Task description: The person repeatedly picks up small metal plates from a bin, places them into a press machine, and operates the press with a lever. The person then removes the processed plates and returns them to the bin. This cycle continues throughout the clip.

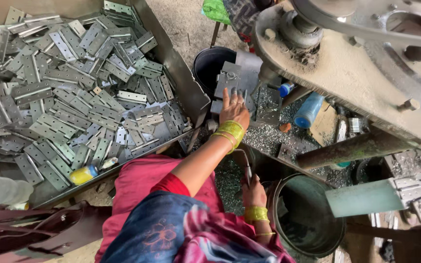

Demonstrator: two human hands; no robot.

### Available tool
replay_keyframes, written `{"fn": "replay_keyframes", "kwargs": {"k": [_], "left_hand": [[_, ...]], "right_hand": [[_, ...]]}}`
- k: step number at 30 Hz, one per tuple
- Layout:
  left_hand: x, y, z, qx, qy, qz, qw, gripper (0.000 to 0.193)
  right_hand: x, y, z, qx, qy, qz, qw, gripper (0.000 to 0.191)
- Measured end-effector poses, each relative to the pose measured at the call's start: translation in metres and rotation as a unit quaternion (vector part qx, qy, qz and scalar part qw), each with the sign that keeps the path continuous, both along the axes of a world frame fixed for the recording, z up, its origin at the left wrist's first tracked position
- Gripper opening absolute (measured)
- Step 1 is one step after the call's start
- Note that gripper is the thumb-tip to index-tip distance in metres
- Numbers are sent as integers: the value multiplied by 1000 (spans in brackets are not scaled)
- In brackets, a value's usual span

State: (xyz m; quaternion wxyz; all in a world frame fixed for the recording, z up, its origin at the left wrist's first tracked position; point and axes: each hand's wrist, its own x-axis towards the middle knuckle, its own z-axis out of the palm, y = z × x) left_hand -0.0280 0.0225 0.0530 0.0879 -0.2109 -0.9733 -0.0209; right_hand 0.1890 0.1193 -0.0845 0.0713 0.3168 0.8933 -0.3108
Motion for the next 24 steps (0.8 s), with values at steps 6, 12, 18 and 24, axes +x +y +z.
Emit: {"fn": "replay_keyframes", "kwargs": {"k": [6, 12, 18, 24], "left_hand": [[-3, -4, 5, -57, -127, -42, 989, 38], [-8, 8, -4, -89, -104, -27, 990, 39], [-21, 2, -5, -11, 4, -10, 1000, 46], [-35, 13, -1, -92, -145, -26, 985, 42]], "right_hand": [[-29, 49, -5, 45, 34, 93, 994, 41], [-20, 27, -2, 71, 40, 57, 995, 46], [-23, 34, -2, 50, 23, 48, 997, 52], [-24, 35, -3, 63, 22, 54, 996, 50]]}}
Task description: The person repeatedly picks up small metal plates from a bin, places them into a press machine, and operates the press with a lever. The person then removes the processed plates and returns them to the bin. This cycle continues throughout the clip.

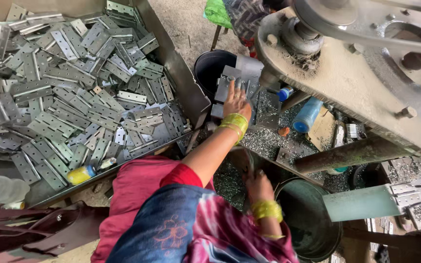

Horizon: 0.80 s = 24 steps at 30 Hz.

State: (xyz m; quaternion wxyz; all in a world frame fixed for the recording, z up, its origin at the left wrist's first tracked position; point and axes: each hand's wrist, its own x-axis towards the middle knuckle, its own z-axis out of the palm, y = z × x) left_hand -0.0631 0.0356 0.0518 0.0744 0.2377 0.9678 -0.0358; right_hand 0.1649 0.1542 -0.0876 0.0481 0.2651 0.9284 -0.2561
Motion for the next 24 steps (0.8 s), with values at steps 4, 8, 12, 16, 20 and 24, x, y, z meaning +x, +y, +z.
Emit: {"fn": "replay_keyframes", "kwargs": {"k": [4, 8, 12, 16, 20, 24], "left_hand": [[3, -5, -19, 123, 118, 73, 983, 49], [-12, -3, -19, 62, 49, 47, 996, 46], [-21, 13, -5, 29, 95, 66, 993, 52], [-19, 17, -1, 28, 96, 62, 993, 49], [6, -18, -8, 242, 126, 61, 960, 40], [58, -110, -47, 442, 191, -65, 874, 28]], "right_hand": [[12, -11, -12, -29, 18, -20, 999, 47], [-2, 10, -2, 7, 9, 49, 999, 51], [-5, 10, -3, 17, 6, 25, 1000, 52], [14, -14, -29, 35, -9, -30, 999, 49], [22, -18, -35, -42, -47, -16, 998, 48], [20, -17, 9, -245, 379, 33, 892, 31]]}}
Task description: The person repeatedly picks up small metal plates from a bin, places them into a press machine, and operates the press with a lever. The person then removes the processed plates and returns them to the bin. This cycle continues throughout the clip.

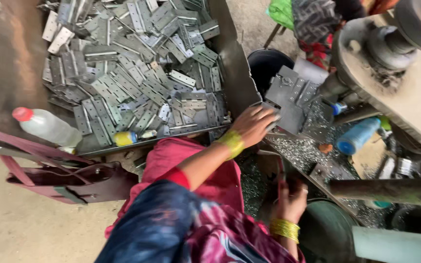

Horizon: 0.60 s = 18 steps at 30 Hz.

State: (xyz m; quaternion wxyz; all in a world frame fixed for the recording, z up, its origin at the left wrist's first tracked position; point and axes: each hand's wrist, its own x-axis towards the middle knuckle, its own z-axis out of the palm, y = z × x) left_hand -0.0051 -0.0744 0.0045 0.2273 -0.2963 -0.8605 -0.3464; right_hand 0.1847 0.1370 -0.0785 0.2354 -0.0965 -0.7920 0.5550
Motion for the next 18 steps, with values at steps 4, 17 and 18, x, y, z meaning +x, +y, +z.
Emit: {"fn": "replay_keyframes", "kwargs": {"k": [4, 17, 18], "left_hand": [[-4, -115, -47, -84, -164, 178, 967, 30], [-49, -162, -92, -84, -83, 358, 926, 32], [-44, -165, -86, -32, -104, 335, 936, 30]], "right_hand": [[-12, -13, 77, 0, 90, -58, 994, 20], [-36, -41, 166, 236, 12, -109, 966, 20], [-32, -42, 162, 205, 12, -106, 973, 19]]}}
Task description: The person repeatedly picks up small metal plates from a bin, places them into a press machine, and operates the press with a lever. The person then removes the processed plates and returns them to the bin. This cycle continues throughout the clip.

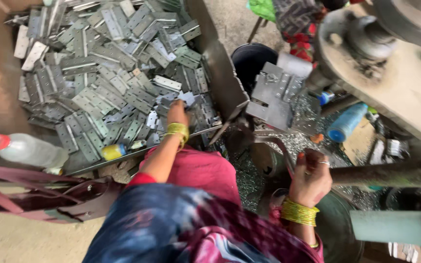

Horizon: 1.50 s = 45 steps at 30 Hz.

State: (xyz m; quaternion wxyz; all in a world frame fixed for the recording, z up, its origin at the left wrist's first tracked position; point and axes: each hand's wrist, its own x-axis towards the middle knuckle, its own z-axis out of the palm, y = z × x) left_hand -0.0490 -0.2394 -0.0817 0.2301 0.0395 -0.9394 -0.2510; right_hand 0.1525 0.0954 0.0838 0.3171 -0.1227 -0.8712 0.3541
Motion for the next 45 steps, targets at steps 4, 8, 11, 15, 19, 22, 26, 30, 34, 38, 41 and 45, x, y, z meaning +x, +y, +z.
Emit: {"fn": "replay_keyframes", "kwargs": {"k": [4, 8, 11, 15, 19, 22, 26, 30, 34, 38, 41, 45], "left_hand": [[18, 2, 56, 170, -143, -136, 965, 28], [44, 89, 117, 314, -89, -415, 849, 26], [63, 189, 125, 21, 84, -362, 928, 23], [75, 262, 98, -221, 57, -282, 932, 28], [59, 269, 91, -253, -12, -270, 929, 31], [40, 268, 108, -305, -133, -268, 904, 26], [30, 270, 129, -303, -176, -271, 896, 24], [35, 263, 131, -333, -155, -258, 893, 25], [29, 255, 124, -297, -67, -229, 925, 32], [11, 265, 121, -322, -147, -264, 897, 46], [5, 273, 119, -297, -182, -251, 903, 40], [9, 270, 121, -241, -117, -238, 934, 44]], "right_hand": [[11, 1, -13, -59, -24, -39, 997, 18], [12, 5, -20, -31, -49, -51, 997, 19], [11, 9, -23, 7, -137, -79, 987, 29], [11, 14, -30, 142, -315, -47, 937, 58], [-1, 25, -39, 153, -374, 43, 914, 74], [-17, 44, -53, 177, -430, 67, 883, 73], [-16, 64, -104, 176, -430, 66, 883, 63], [27, 45, -181, 156, -342, 28, 926, 59], [33, 47, -196, -15, -379, -37, 924, 40], [10, 63, -165, 30, -424, -19, 905, 45], [13, 51, -155, 35, -408, -28, 912, 50], [26, 32, -158, 10, -436, -60, 898, 52]]}}
